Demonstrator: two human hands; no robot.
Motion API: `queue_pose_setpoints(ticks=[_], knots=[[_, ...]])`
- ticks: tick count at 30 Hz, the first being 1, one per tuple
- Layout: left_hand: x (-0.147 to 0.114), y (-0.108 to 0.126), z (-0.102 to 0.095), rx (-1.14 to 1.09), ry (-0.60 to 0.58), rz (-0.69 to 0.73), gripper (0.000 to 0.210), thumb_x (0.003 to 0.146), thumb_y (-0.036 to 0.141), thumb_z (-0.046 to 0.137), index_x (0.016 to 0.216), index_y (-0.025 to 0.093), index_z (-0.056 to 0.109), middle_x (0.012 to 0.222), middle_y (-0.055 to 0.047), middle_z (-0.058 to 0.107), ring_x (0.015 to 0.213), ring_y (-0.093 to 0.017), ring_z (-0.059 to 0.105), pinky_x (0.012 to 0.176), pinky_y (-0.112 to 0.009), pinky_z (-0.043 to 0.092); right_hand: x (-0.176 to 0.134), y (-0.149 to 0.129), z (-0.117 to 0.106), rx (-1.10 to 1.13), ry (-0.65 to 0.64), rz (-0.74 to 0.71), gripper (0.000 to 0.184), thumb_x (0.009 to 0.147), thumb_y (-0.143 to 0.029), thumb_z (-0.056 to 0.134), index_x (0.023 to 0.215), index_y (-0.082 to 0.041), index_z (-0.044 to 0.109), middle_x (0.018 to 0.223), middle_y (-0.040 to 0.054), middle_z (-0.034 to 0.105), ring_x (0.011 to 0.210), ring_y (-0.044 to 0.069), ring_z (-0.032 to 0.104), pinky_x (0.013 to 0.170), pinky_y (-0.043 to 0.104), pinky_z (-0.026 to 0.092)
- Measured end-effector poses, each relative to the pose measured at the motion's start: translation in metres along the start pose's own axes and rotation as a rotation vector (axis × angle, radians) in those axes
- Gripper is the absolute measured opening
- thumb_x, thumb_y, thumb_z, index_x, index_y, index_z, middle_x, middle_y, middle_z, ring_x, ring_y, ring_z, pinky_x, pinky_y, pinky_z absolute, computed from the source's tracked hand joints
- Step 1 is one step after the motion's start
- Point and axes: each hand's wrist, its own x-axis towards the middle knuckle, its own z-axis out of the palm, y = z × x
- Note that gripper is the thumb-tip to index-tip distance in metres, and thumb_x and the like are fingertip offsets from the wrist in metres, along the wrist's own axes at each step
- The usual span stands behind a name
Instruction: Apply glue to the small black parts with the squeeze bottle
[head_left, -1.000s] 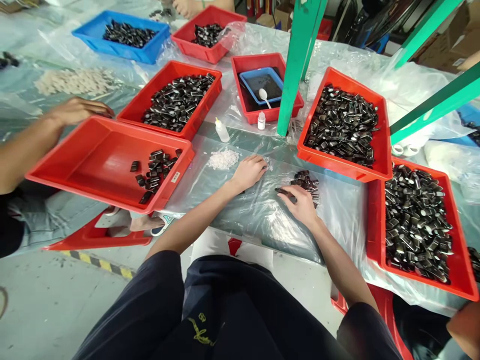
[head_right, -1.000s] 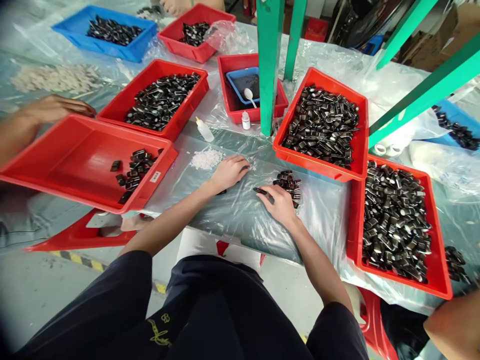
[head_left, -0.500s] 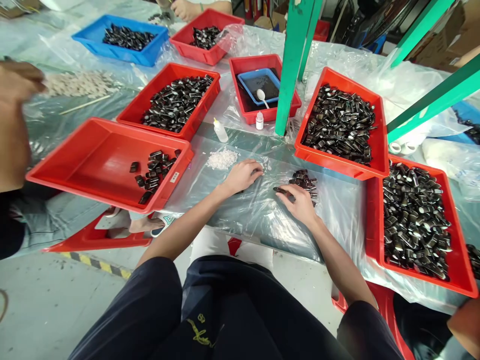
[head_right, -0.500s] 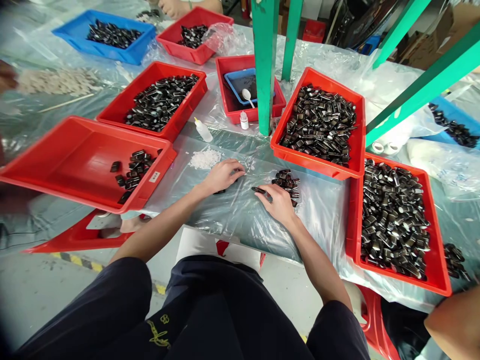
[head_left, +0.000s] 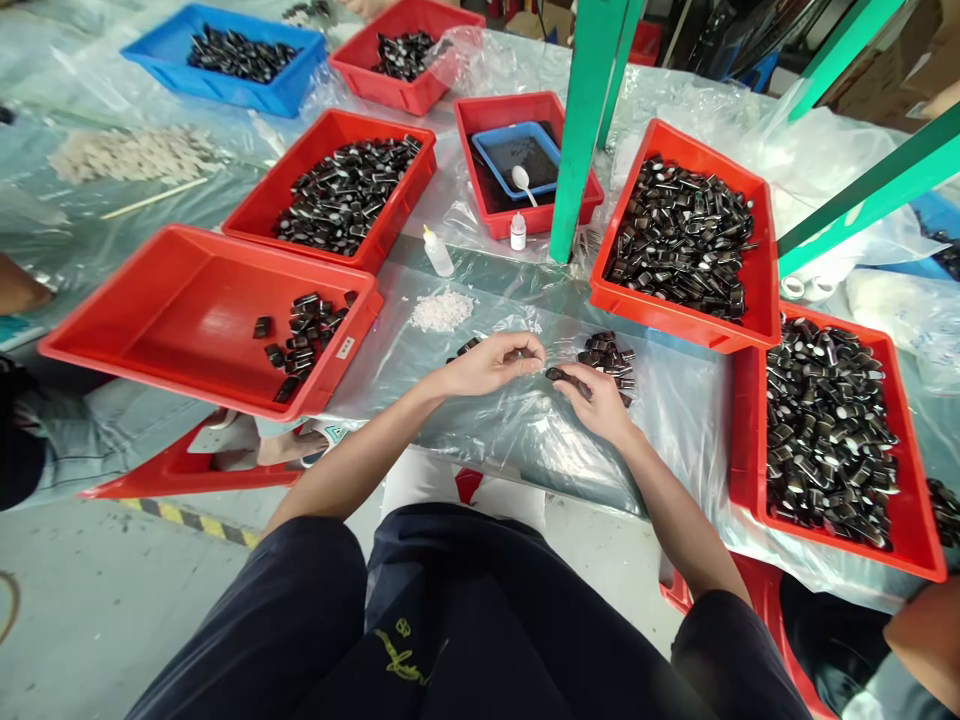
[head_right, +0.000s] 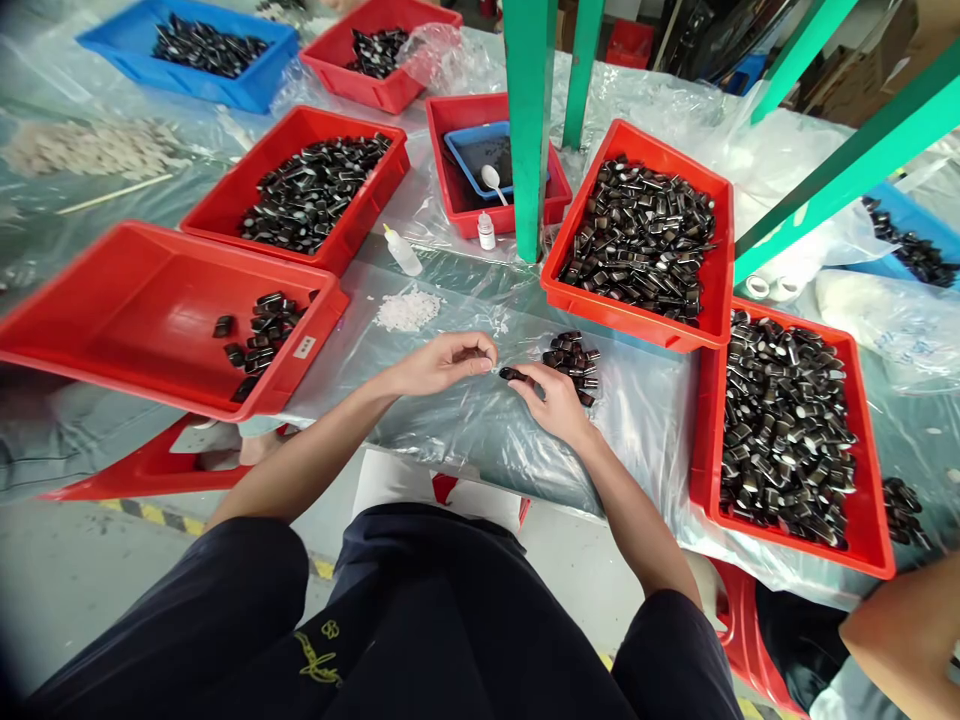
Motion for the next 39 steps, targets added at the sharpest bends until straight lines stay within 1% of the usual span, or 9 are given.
queue_pose_setpoints(ticks=[6, 15, 20, 23, 25, 28, 31, 35, 39], knots=[[-0.001, 0.002, 0.004, -0.059, -0.032, 0.006, 0.028, 0.098, 0.044, 0.067, 0.094, 0.016, 0.067, 0.085, -0.003, 0.062, 0.073, -0.013, 0.051, 0.070, -0.028, 0.043, 0.000, -0.004, 0.001, 0.132, -0.036, 0.029, 0.038, 0.104, -0.055, 0.063, 0.102, -0.019, 0.075, 0.076, 0.0016, 0.067, 0.062, 0.014, 0.048, 0.062, 0.029, 0.043], [-0.005, -0.001, 0.003, -0.024, -0.080, -0.018, 0.030, 0.098, 0.047, 0.065, 0.093, 0.017, 0.067, 0.081, -0.002, 0.061, 0.068, -0.012, 0.048, 0.065, -0.027, 0.041, 0.001, -0.008, -0.002, 0.214, -0.095, 0.043, 0.044, 0.103, -0.061, 0.060, 0.097, -0.019, 0.073, 0.076, 0.0016, 0.064, 0.063, 0.014, 0.048, 0.061, 0.029, 0.041], [-0.005, -0.002, 0.011, 0.103, 0.010, 0.016, 0.029, 0.099, 0.046, 0.064, 0.095, 0.018, 0.070, 0.093, -0.005, 0.071, 0.080, -0.016, 0.060, 0.073, -0.029, 0.048, 0.000, -0.007, -0.003, 0.196, -0.101, 0.041, 0.044, 0.104, -0.060, 0.059, 0.096, -0.019, 0.073, 0.074, 0.0007, 0.063, 0.062, 0.014, 0.047, 0.060, 0.028, 0.040], [-0.008, -0.004, 0.015, 0.194, 0.087, 0.043, 0.029, 0.099, 0.047, 0.065, 0.098, 0.019, 0.070, 0.097, -0.006, 0.072, 0.086, -0.018, 0.064, 0.082, -0.033, 0.052, 0.000, -0.006, -0.004, 0.130, -0.108, 0.009, 0.039, 0.106, -0.054, 0.059, 0.098, -0.020, 0.074, 0.076, 0.0015, 0.067, 0.062, 0.015, 0.051, 0.061, 0.029, 0.043], [-0.014, -0.008, 0.013, 0.290, 0.159, 0.035, 0.030, 0.098, 0.049, 0.067, 0.102, 0.019, 0.070, 0.102, -0.006, 0.072, 0.088, -0.019, 0.066, 0.086, -0.035, 0.053, 0.001, -0.004, -0.008, 0.048, -0.081, -0.047, 0.031, 0.106, -0.048, 0.060, 0.102, -0.021, 0.076, 0.084, 0.0040, 0.073, 0.069, 0.018, 0.059, 0.067, 0.032, 0.049], [-0.029, -0.017, 0.000, 0.478, 0.254, -0.037, 0.029, 0.100, 0.048, 0.063, 0.106, 0.020, 0.071, 0.109, -0.008, 0.073, 0.090, -0.022, 0.068, 0.087, -0.036, 0.053, 0.006, 0.003, -0.023, -0.154, 0.068, -0.106, 0.023, 0.106, -0.041, 0.061, 0.105, -0.024, 0.077, 0.098, 0.0083, 0.079, 0.089, 0.025, 0.070, 0.086, 0.041, 0.055], [-0.049, -0.032, -0.017, 0.667, 0.320, -0.165, 0.028, 0.102, 0.042, 0.055, 0.106, 0.020, 0.072, 0.113, -0.010, 0.075, 0.095, -0.026, 0.071, 0.085, -0.039, 0.054, 0.009, 0.015, -0.047, -0.360, 0.186, -0.076, 0.020, 0.104, -0.033, 0.060, 0.107, -0.023, 0.077, 0.107, 0.0100, 0.081, 0.102, 0.029, 0.070, 0.098, 0.047, 0.054], [-0.071, -0.051, -0.028, 0.823, 0.286, -0.244, 0.030, 0.101, 0.040, 0.053, 0.108, 0.021, 0.075, 0.117, -0.012, 0.077, 0.108, -0.031, 0.073, 0.092, -0.042, 0.057, 0.007, 0.029, -0.069, -0.514, 0.195, -0.020, 0.021, 0.096, -0.023, 0.061, 0.110, -0.022, 0.077, 0.113, 0.0101, 0.079, 0.106, 0.030, 0.068, 0.102, 0.050, 0.053], [-0.082, -0.057, -0.022, 0.898, 0.250, -0.172, 0.033, 0.103, 0.041, 0.053, 0.112, 0.021, 0.077, 0.117, -0.014, 0.077, 0.112, -0.033, 0.072, 0.098, -0.045, 0.058, 0.007, 0.030, -0.068, -0.517, 0.234, -0.041, 0.025, 0.094, -0.022, 0.061, 0.114, -0.023, 0.076, 0.115, 0.0101, 0.079, 0.109, 0.030, 0.067, 0.104, 0.051, 0.053]])
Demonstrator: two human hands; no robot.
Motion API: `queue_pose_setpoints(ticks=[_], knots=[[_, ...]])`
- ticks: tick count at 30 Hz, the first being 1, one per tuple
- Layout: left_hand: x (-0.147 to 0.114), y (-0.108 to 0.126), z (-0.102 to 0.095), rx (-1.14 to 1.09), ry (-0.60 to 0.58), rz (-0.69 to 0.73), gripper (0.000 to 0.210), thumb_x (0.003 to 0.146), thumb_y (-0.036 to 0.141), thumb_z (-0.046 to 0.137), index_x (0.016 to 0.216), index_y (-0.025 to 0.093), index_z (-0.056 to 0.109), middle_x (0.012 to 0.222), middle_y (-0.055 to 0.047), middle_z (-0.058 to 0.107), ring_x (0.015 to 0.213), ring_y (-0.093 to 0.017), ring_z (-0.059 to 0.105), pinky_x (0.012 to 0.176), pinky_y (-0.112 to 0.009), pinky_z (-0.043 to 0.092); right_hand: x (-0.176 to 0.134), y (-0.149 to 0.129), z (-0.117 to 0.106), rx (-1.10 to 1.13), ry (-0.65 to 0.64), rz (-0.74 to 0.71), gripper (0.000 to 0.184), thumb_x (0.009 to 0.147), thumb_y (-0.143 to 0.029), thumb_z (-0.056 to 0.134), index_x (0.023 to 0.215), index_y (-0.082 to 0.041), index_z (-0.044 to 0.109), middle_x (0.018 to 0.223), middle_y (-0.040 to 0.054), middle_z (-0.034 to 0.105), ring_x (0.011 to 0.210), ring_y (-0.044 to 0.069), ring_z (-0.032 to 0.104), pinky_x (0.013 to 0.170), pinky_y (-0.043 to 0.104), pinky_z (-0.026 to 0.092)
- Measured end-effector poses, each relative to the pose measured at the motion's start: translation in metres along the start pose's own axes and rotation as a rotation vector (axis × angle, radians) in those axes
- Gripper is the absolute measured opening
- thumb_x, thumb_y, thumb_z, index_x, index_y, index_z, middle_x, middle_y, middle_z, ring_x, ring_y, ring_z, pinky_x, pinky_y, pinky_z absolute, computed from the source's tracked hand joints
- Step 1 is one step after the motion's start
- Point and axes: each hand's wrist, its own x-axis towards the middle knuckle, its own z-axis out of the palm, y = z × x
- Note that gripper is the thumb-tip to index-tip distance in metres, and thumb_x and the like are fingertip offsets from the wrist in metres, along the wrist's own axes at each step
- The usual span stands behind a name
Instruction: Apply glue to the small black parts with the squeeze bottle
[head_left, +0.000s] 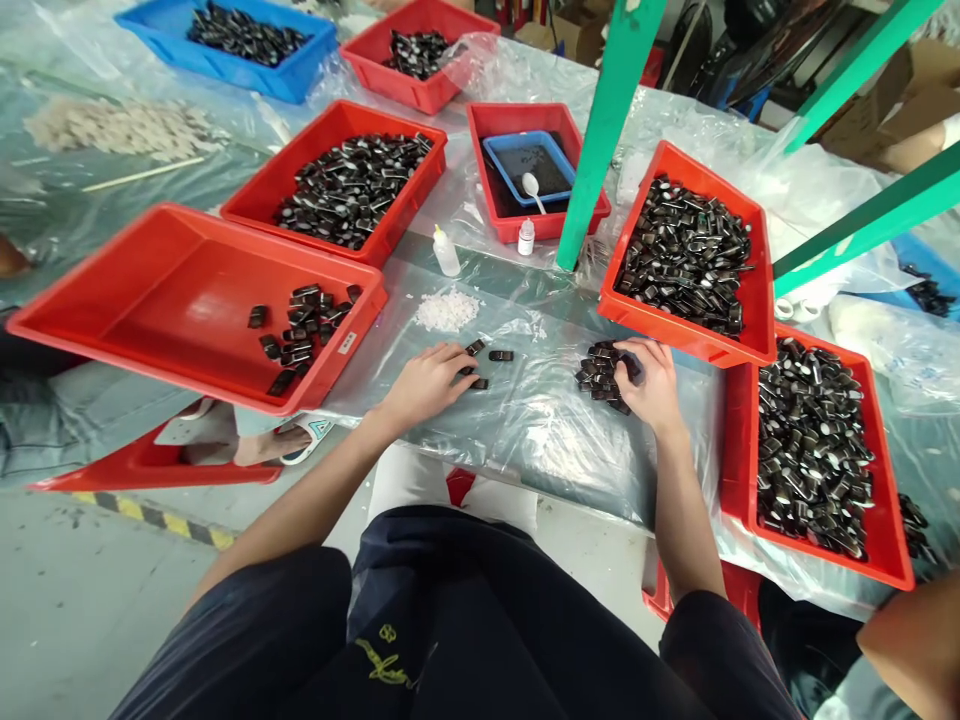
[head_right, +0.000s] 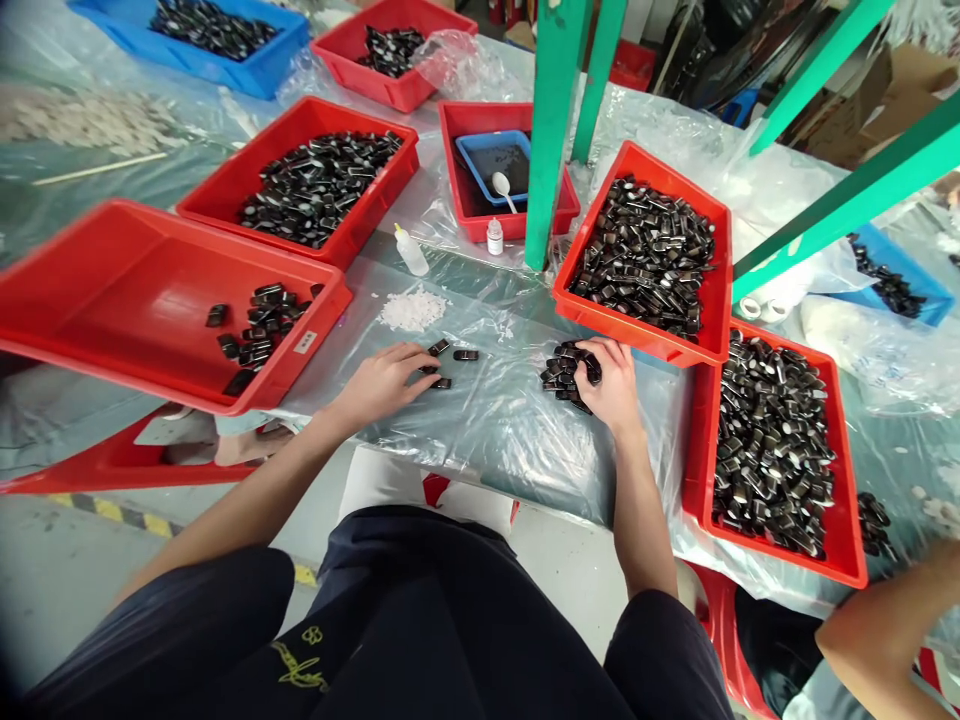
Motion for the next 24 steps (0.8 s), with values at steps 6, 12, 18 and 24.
queue_pose_setpoints(ticks=[6, 12, 18, 24], knots=[[-0.011, 0.006, 0.002, -0.081, -0.012, 0.137, 0.038, 0.106, 0.047, 0.052, 0.109, 0.022, 0.080, 0.112, -0.012, 0.076, 0.107, -0.029, 0.071, 0.099, -0.041, 0.056, -0.002, -0.025, 0.012, 0.122, 0.006, -0.026, 0.019, 0.101, -0.026, 0.058, 0.107, -0.025, 0.076, 0.107, 0.0099, 0.080, 0.103, 0.029, 0.070, 0.098, 0.050, 0.055], [-0.015, 0.007, 0.003, -0.046, -0.077, 0.150, 0.025, 0.103, 0.039, 0.061, 0.111, 0.020, 0.075, 0.114, -0.013, 0.077, 0.110, -0.030, 0.070, 0.098, -0.042, 0.054, -0.008, -0.047, 0.018, 0.244, -0.046, -0.127, 0.017, 0.103, -0.025, 0.058, 0.107, -0.024, 0.075, 0.101, 0.0090, 0.081, 0.097, 0.027, 0.071, 0.094, 0.047, 0.056], [0.015, 0.060, 0.012, -0.200, 0.050, 0.257, 0.024, 0.106, 0.041, 0.059, 0.114, 0.021, 0.070, 0.105, -0.009, 0.079, 0.101, -0.027, 0.075, 0.095, -0.039, 0.055, -0.016, -0.061, 0.031, 0.365, -0.280, -0.119, 0.028, 0.104, -0.042, 0.066, 0.124, -0.025, 0.073, 0.101, 0.0081, 0.080, 0.086, 0.024, 0.072, 0.088, 0.043, 0.059], [0.048, 0.071, 0.014, -0.278, -0.005, 0.346, 0.025, 0.105, 0.037, 0.061, 0.121, 0.020, 0.072, 0.113, -0.010, 0.079, 0.106, -0.027, 0.074, 0.094, -0.038, 0.055, -0.019, -0.058, 0.035, 0.353, -0.345, -0.075, 0.029, 0.108, -0.046, 0.059, 0.112, -0.024, 0.077, 0.102, 0.0103, 0.081, 0.090, 0.026, 0.074, 0.087, 0.041, 0.058]])
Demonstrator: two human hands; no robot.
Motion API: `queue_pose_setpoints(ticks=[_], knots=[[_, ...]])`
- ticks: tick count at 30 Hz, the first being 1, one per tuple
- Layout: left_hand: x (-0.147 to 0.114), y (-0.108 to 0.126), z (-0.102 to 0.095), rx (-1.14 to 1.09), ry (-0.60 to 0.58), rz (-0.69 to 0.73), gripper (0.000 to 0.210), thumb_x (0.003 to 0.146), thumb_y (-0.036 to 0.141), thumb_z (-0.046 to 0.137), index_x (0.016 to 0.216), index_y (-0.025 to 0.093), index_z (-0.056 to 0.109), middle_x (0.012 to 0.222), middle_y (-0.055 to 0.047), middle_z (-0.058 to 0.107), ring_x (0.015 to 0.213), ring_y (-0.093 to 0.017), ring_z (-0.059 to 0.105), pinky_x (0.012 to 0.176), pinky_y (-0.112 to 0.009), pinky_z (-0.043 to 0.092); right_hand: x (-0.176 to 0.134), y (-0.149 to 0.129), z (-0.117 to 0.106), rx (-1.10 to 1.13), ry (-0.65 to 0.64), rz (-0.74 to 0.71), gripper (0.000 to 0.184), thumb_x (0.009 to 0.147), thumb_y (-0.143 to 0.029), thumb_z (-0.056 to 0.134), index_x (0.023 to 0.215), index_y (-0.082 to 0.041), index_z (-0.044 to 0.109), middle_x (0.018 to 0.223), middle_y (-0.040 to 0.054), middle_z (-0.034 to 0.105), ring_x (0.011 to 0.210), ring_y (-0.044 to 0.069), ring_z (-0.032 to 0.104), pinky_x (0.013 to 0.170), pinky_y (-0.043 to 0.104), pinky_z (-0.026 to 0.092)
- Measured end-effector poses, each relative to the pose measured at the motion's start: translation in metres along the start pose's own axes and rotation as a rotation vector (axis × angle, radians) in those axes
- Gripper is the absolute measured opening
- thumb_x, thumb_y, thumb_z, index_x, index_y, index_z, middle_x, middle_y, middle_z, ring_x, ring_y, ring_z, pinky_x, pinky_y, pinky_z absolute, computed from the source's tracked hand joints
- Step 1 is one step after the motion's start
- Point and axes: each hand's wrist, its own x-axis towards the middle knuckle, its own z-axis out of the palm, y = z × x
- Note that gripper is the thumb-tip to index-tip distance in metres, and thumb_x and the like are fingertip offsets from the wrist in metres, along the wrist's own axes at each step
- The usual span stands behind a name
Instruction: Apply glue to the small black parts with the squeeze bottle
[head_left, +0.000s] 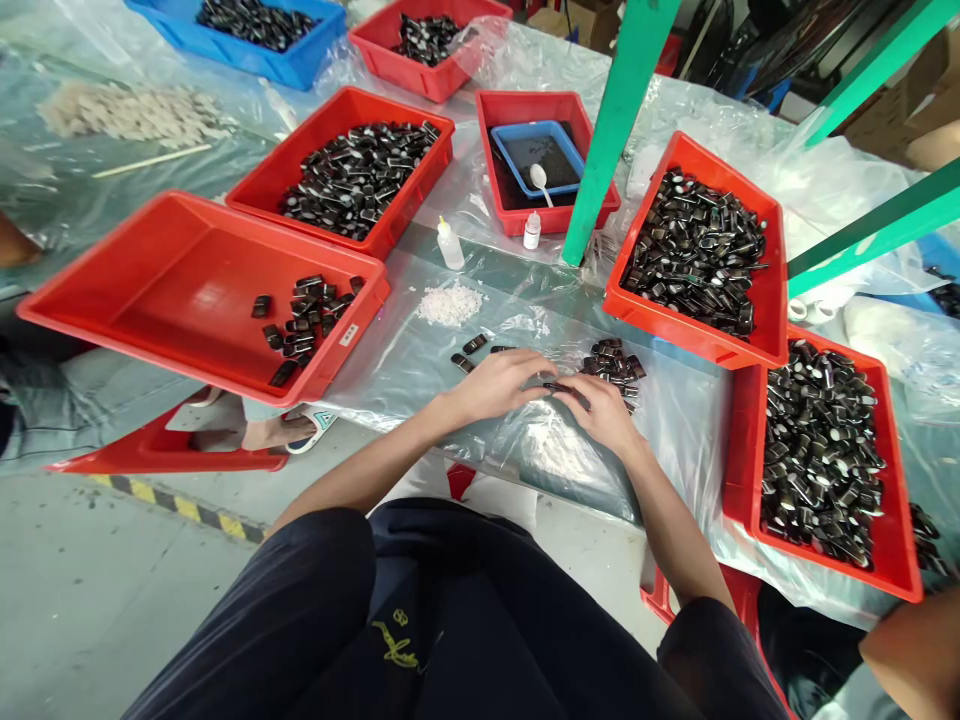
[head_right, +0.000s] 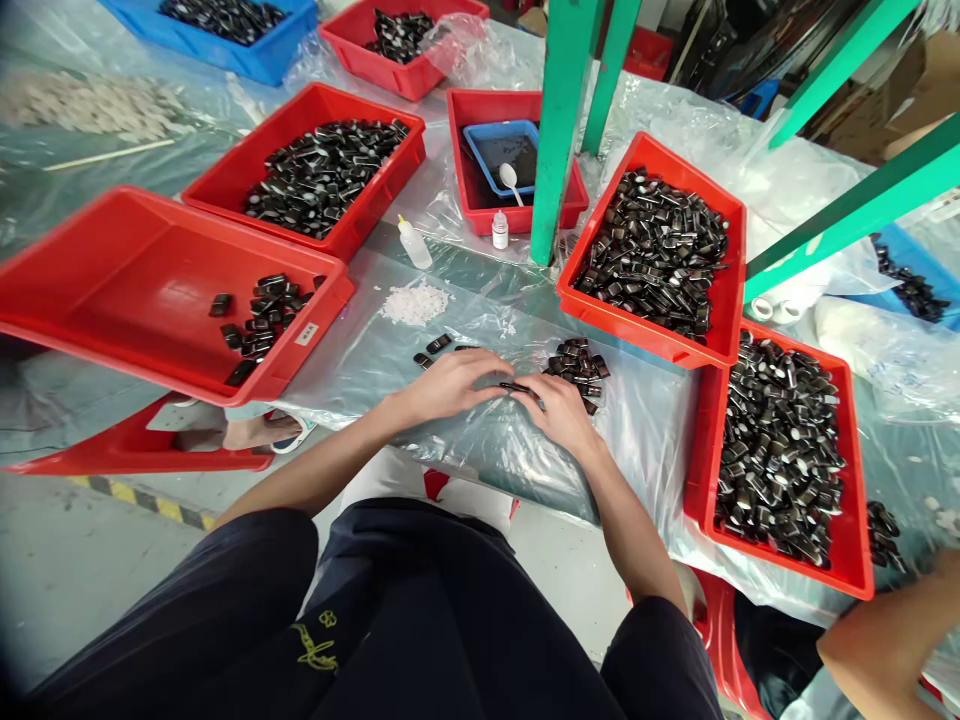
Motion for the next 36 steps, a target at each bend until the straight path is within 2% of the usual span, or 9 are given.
queue_pose_setpoints(ticks=[4, 7, 10, 15, 18, 22, 25, 31, 36], knots=[[0.011, -0.031, -0.014, 0.114, 0.010, -0.139, 0.026, 0.104, 0.034, 0.058, 0.116, 0.020, 0.076, 0.119, -0.012, 0.076, 0.116, -0.030, 0.069, 0.101, -0.042, 0.052, 0.001, 0.008, -0.009, -0.014, 0.076, 0.054, 0.030, 0.107, -0.047, 0.059, 0.110, -0.024, 0.078, 0.090, 0.0077, 0.078, 0.076, 0.023, 0.070, 0.076, 0.036, 0.056], [0.019, -0.046, -0.015, 0.206, -0.054, -0.135, 0.028, 0.103, 0.033, 0.056, 0.110, 0.019, 0.079, 0.116, -0.013, 0.075, 0.114, -0.031, 0.068, 0.101, -0.043, 0.051, 0.002, 0.011, -0.011, 0.000, 0.114, 0.072, 0.031, 0.107, -0.048, 0.059, 0.109, -0.023, 0.078, 0.090, 0.0072, 0.078, 0.072, 0.022, 0.068, 0.074, 0.035, 0.055], [0.023, -0.049, -0.008, 0.262, -0.106, -0.099, 0.028, 0.103, 0.031, 0.054, 0.109, 0.020, 0.079, 0.114, -0.013, 0.075, 0.114, -0.031, 0.067, 0.099, -0.042, 0.051, 0.003, 0.011, -0.009, 0.000, 0.102, 0.069, 0.030, 0.107, -0.046, 0.061, 0.109, -0.022, 0.078, 0.089, 0.0072, 0.077, 0.073, 0.022, 0.068, 0.075, 0.035, 0.054], [0.020, -0.044, -0.004, 0.261, -0.108, -0.120, 0.026, 0.102, 0.026, 0.052, 0.101, 0.017, 0.077, 0.108, -0.014, 0.076, 0.112, -0.032, 0.067, 0.099, -0.044, 0.050, 0.002, 0.008, -0.008, -0.021, 0.104, 0.072, 0.031, 0.107, -0.047, 0.060, 0.108, -0.022, 0.078, 0.086, 0.0070, 0.076, 0.072, 0.022, 0.067, 0.075, 0.035, 0.053], [0.016, -0.034, -0.006, 0.091, -0.031, -0.185, 0.021, 0.099, 0.027, 0.056, 0.097, 0.018, 0.075, 0.105, -0.013, 0.076, 0.107, -0.029, 0.069, 0.094, -0.041, 0.051, 0.002, 0.006, -0.008, -0.013, 0.104, 0.077, 0.033, 0.107, -0.049, 0.059, 0.108, -0.023, 0.078, 0.084, 0.0067, 0.076, 0.071, 0.022, 0.066, 0.073, 0.035, 0.053], [0.013, -0.009, 0.000, -0.424, 0.183, -0.337, 0.026, 0.097, 0.042, 0.064, 0.099, 0.018, 0.074, 0.097, -0.008, 0.077, 0.082, -0.018, 0.066, 0.074, -0.031, 0.050, 0.003, 0.003, -0.006, 0.044, 0.098, 0.081, 0.037, 0.106, -0.054, 0.058, 0.105, -0.022, 0.077, 0.082, 0.0059, 0.074, 0.069, 0.021, 0.063, 0.070, 0.034, 0.051], [0.014, 0.008, 0.009, -0.640, 0.255, -0.348, 0.032, 0.090, 0.048, 0.072, 0.092, 0.017, 0.074, 0.089, -0.007, 0.075, 0.073, -0.015, 0.060, 0.066, -0.028, 0.046, 0.004, 0.001, -0.004, 0.117, 0.091, 0.100, 0.042, 0.105, -0.060, 0.058, 0.098, -0.022, 0.075, 0.075, 0.0035, 0.068, 0.065, 0.018, 0.058, 0.065, 0.032, 0.047], [0.016, 0.012, 0.016, -0.692, 0.311, -0.367, 0.032, 0.086, 0.049, 0.075, 0.088, 0.017, 0.074, 0.084, -0.006, 0.074, 0.065, -0.012, 0.051, 0.060, -0.027, 0.040, 0.005, -0.002, -0.003, 0.177, 0.078, 0.127, 0.050, 0.104, -0.067, 0.054, 0.087, -0.021, 0.069, 0.068, -0.0001, 0.059, 0.061, 0.015, 0.050, 0.063, 0.030, 0.041], [0.016, 0.013, 0.017, -0.688, 0.313, -0.376, 0.032, 0.086, 0.049, 0.075, 0.088, 0.017, 0.074, 0.086, -0.006, 0.075, 0.067, -0.013, 0.053, 0.062, -0.027, 0.042, 0.003, -0.004, -0.002, 0.142, 0.088, 0.111, 0.045, 0.104, -0.063, 0.055, 0.087, -0.022, 0.066, 0.067, -0.0003, 0.058, 0.060, 0.016, 0.050, 0.061, 0.030, 0.040]])
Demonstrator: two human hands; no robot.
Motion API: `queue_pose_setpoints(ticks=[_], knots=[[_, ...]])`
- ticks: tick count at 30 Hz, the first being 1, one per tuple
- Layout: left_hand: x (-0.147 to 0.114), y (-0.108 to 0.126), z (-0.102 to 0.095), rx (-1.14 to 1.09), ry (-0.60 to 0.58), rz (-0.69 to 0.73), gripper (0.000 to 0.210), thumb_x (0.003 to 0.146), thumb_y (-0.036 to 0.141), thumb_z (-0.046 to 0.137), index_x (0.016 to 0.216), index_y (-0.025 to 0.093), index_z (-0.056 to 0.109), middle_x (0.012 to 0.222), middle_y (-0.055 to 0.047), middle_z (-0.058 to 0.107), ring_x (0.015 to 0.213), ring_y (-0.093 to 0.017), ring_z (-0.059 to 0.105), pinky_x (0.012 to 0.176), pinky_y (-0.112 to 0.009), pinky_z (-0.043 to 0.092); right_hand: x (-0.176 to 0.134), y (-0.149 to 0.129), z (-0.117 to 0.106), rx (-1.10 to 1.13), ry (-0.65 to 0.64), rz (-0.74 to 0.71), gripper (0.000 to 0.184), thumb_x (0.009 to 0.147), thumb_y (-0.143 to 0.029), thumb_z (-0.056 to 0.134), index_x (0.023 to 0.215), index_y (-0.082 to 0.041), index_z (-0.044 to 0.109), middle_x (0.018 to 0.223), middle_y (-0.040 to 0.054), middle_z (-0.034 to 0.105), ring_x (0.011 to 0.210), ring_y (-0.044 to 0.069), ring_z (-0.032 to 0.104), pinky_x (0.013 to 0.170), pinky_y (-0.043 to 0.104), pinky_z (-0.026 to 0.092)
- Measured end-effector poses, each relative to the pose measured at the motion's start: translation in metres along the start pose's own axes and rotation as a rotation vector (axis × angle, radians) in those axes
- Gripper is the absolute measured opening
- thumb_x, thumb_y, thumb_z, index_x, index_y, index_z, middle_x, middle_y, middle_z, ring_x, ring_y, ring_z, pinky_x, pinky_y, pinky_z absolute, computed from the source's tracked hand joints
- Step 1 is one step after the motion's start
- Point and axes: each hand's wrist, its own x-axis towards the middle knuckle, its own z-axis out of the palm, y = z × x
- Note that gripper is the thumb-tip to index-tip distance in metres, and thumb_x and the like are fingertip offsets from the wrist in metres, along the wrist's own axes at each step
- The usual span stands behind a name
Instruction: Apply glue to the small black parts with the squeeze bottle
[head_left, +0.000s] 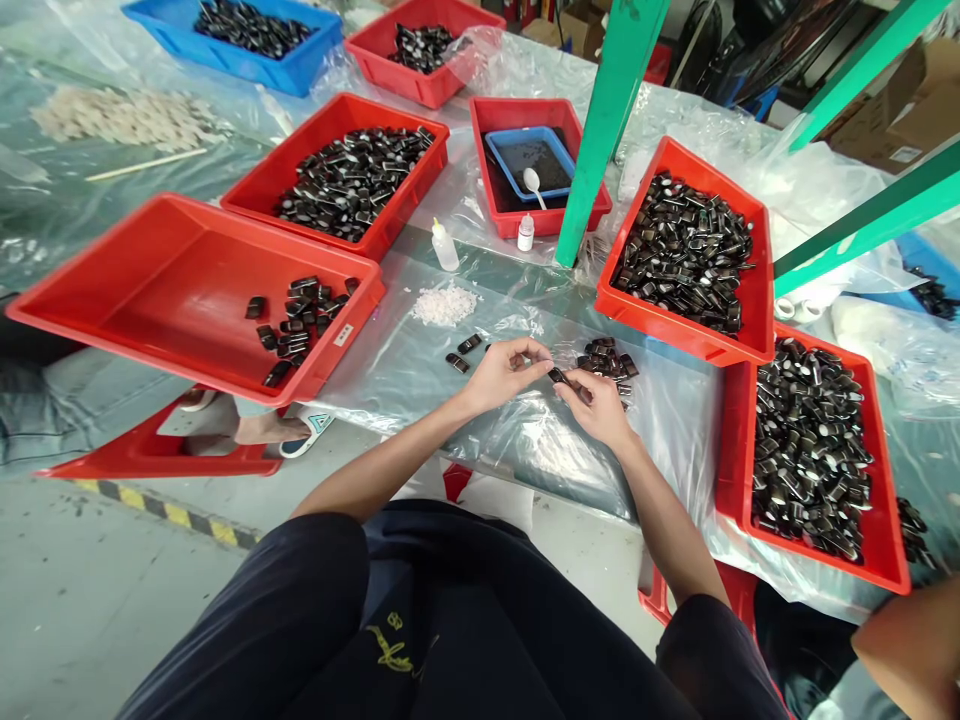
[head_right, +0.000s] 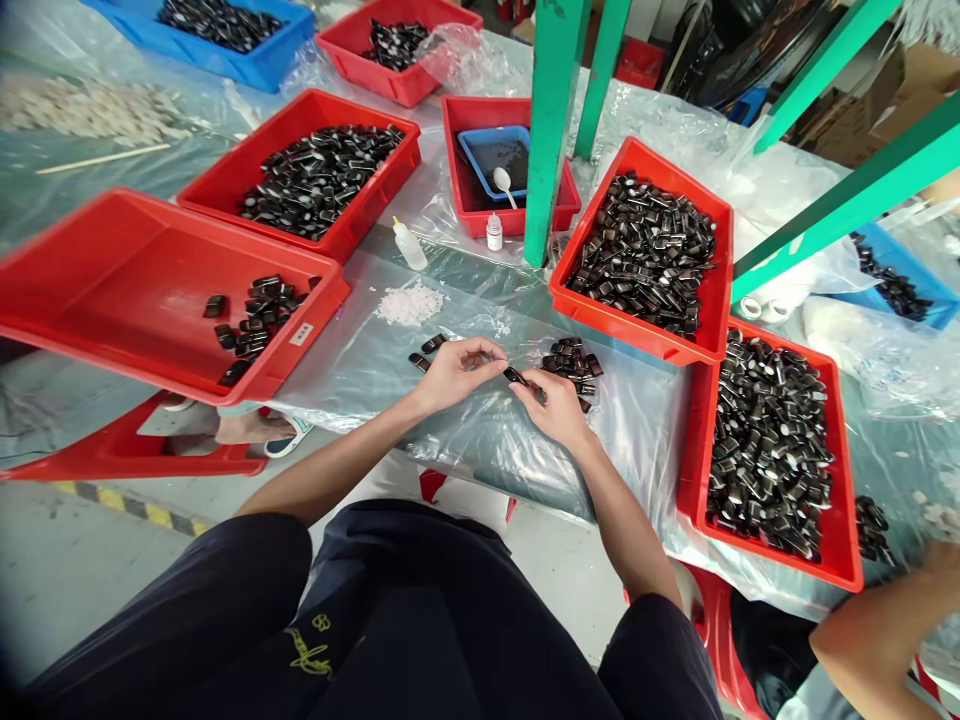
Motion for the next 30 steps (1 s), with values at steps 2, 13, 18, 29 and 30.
queue_pose_setpoints(ticks=[2, 13, 18, 29, 30], knots=[[0.000, 0.000, 0.001, 0.000, -0.011, -0.005, 0.033, 0.086, 0.050, 0.075, 0.089, 0.017, 0.074, 0.088, -0.007, 0.076, 0.069, -0.013, 0.057, 0.063, -0.028, 0.044, -0.001, -0.001, 0.001, -0.030, 0.013, -0.004, 0.039, 0.104, -0.056, 0.058, 0.084, -0.023, 0.064, 0.065, -0.0011, 0.058, 0.058, 0.015, 0.049, 0.061, 0.030, 0.040], [-0.006, 0.000, 0.009, -0.052, 0.041, -0.005, 0.030, 0.086, 0.047, 0.077, 0.091, 0.017, 0.078, 0.094, -0.009, 0.081, 0.084, -0.020, 0.073, 0.070, -0.030, 0.055, -0.005, -0.003, 0.002, -0.170, 0.104, -0.068, 0.031, 0.103, -0.041, 0.060, 0.078, -0.022, 0.060, 0.063, -0.0014, 0.059, 0.055, 0.014, 0.051, 0.061, 0.029, 0.037], [-0.009, 0.007, 0.009, 0.018, 0.058, 0.063, 0.022, 0.088, 0.039, 0.075, 0.091, 0.019, 0.081, 0.096, -0.008, 0.083, 0.087, -0.020, 0.075, 0.075, -0.031, 0.057, -0.006, -0.001, 0.001, -0.232, 0.126, -0.096, 0.032, 0.104, -0.041, 0.058, 0.078, -0.022, 0.060, 0.064, -0.0002, 0.061, 0.056, 0.015, 0.052, 0.061, 0.030, 0.038], [-0.016, 0.008, -0.001, 0.029, 0.010, 0.081, 0.028, 0.092, 0.043, 0.073, 0.101, 0.019, 0.085, 0.108, -0.010, 0.083, 0.099, -0.022, 0.076, 0.079, -0.031, 0.059, -0.008, -0.001, 0.000, -0.296, 0.133, -0.056, 0.036, 0.106, -0.046, 0.056, 0.083, -0.022, 0.069, 0.066, 0.0015, 0.064, 0.059, 0.017, 0.057, 0.063, 0.031, 0.042], [-0.015, 0.009, -0.011, 0.092, 0.022, 0.098, 0.029, 0.092, 0.043, 0.072, 0.104, 0.020, 0.084, 0.110, -0.010, 0.082, 0.099, -0.021, 0.075, 0.081, -0.032, 0.059, -0.006, 0.000, -0.003, -0.307, 0.134, -0.039, 0.035, 0.106, -0.046, 0.056, 0.086, -0.022, 0.071, 0.068, 0.0021, 0.066, 0.061, 0.018, 0.059, 0.064, 0.031, 0.044]])
